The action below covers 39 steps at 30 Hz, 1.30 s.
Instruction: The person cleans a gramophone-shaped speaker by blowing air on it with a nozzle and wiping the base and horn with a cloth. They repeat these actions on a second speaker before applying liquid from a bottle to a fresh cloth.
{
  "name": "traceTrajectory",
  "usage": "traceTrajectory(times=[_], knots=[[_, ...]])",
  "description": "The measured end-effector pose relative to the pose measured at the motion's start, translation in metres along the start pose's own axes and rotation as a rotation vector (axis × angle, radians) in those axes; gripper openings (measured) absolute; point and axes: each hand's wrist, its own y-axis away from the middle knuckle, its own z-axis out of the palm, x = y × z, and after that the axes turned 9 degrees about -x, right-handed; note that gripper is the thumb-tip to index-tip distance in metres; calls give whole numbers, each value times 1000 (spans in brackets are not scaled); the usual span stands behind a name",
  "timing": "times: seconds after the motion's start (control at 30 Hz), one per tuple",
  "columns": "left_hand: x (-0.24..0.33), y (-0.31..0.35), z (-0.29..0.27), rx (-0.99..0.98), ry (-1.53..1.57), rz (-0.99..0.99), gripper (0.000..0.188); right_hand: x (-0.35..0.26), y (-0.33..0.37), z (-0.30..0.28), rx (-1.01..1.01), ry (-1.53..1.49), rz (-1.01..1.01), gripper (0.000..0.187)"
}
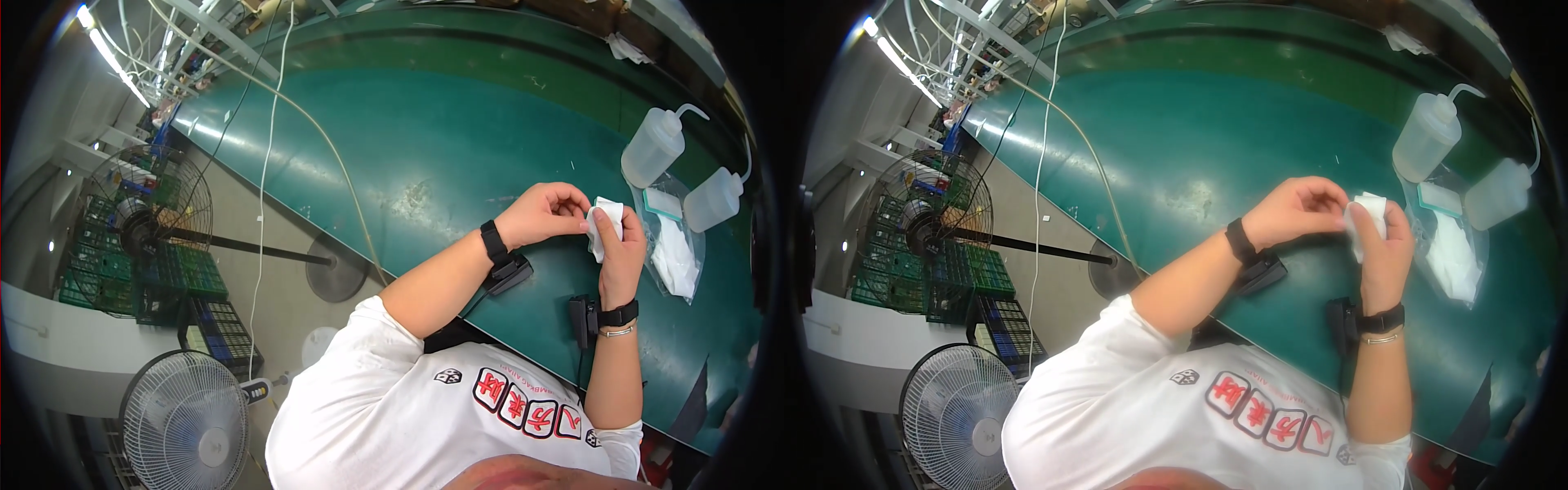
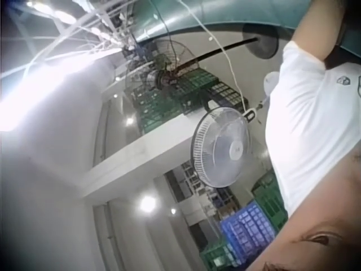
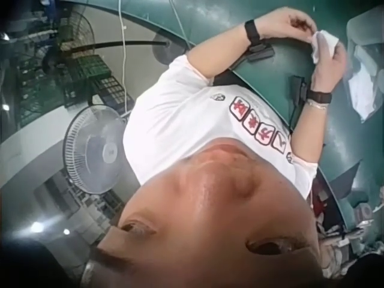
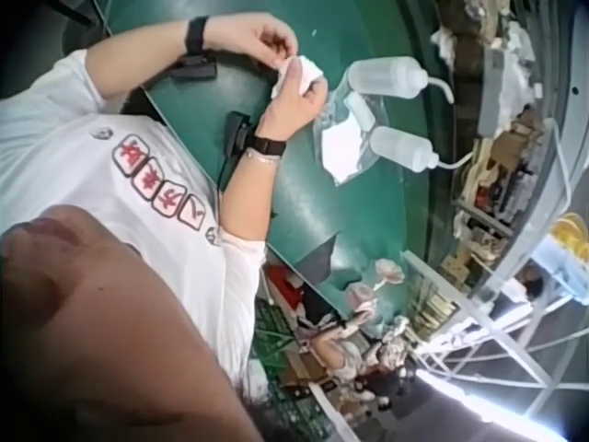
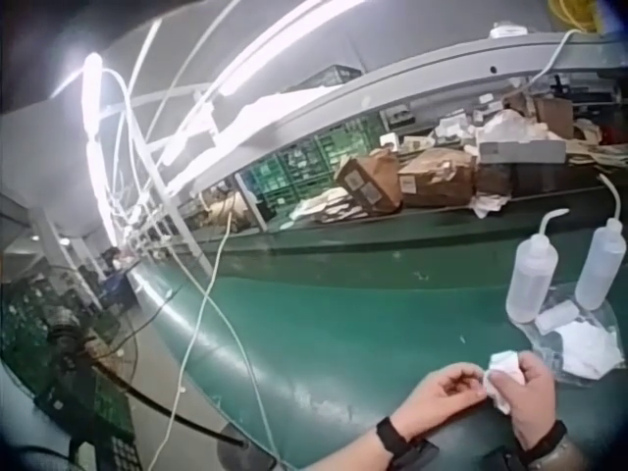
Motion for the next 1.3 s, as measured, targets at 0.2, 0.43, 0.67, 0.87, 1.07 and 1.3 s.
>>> traceTrajectory(times=[0.2,0.43,0.67,0.87,1.07,1.3], knots=[[-5,-1,-3,56,-51,-19,13,4,1,1,-101,-29,0,21],[-5,-2,-4,109,-107,8,12,0,2,2,-151,19,6,25],[-4,-2,-5,105,-98,5,14,3,2,2,-151,-8,0,26],[-5,-1,-5,103,-94,-4,14,4,2,1,-155,-13,21,25],[-7,-2,-6,112,-115,-10,14,4,1,2,-140,-34,42,24],[-6,-2,-7,100,-112,-23,14,3,1,1,-145,-18,62,23]])
